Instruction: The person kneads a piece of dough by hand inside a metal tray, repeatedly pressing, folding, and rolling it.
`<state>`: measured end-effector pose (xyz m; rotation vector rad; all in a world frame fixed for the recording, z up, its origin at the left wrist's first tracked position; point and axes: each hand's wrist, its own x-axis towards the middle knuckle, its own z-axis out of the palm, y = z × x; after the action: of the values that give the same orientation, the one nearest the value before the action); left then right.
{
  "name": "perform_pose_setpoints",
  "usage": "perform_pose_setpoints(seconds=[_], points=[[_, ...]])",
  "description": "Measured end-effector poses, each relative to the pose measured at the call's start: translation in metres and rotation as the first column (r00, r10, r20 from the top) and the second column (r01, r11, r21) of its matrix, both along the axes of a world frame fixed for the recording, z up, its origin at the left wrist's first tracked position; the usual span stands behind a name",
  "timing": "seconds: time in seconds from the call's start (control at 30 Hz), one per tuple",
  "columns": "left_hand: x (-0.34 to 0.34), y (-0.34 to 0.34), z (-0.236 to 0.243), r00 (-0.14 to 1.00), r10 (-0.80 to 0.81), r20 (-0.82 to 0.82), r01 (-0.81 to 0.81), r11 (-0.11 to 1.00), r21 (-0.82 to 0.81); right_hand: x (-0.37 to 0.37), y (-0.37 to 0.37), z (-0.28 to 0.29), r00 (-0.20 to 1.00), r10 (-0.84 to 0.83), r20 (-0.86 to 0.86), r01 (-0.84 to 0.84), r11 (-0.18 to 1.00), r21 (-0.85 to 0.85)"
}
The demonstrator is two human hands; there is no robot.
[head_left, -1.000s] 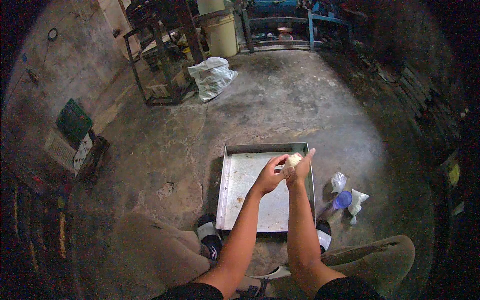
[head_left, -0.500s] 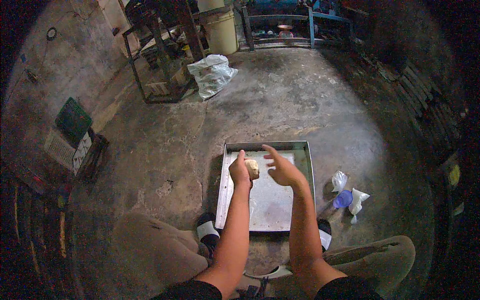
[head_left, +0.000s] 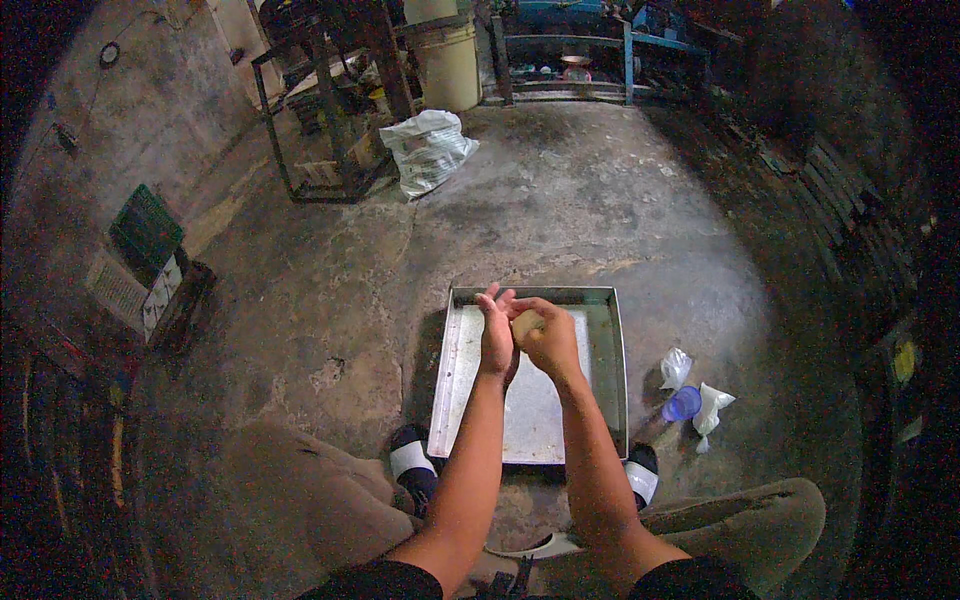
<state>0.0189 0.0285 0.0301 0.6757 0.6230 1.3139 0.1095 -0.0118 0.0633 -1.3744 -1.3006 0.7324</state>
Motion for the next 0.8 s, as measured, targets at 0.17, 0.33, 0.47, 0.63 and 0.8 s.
perform_pose_setpoints(seconds=[0.17,0.33,0.47,0.63,0.8], points=[[-0.001,-0.001,0.016,0.944,0.001,-0.330,0.097,0.955,0.281,0.022,0.002,-0.032,0.905,-0.279,-0.320,0.300,0.954,0.017],[-0.003,0.002,0.001,0.970,0.128,-0.208,-0.094,0.982,0.166,0.039,0.006,-0.017,0.866,-0.282,-0.412,0.293,0.955,-0.038],[-0.005,-0.007,0.002,0.999,0.017,-0.035,-0.016,1.000,0.021,0.050,-0.008,0.015,0.632,0.050,-0.773,-0.110,0.994,-0.026],[-0.009,-0.001,-0.007,0.964,-0.145,-0.225,0.120,0.986,-0.120,0.060,-0.009,0.004,0.539,0.246,-0.806,-0.332,0.941,0.065],[0.012,-0.004,0.003,0.864,0.168,-0.474,-0.107,0.982,0.153,0.043,-0.001,-0.005,0.783,0.109,-0.612,-0.177,0.983,-0.052]])
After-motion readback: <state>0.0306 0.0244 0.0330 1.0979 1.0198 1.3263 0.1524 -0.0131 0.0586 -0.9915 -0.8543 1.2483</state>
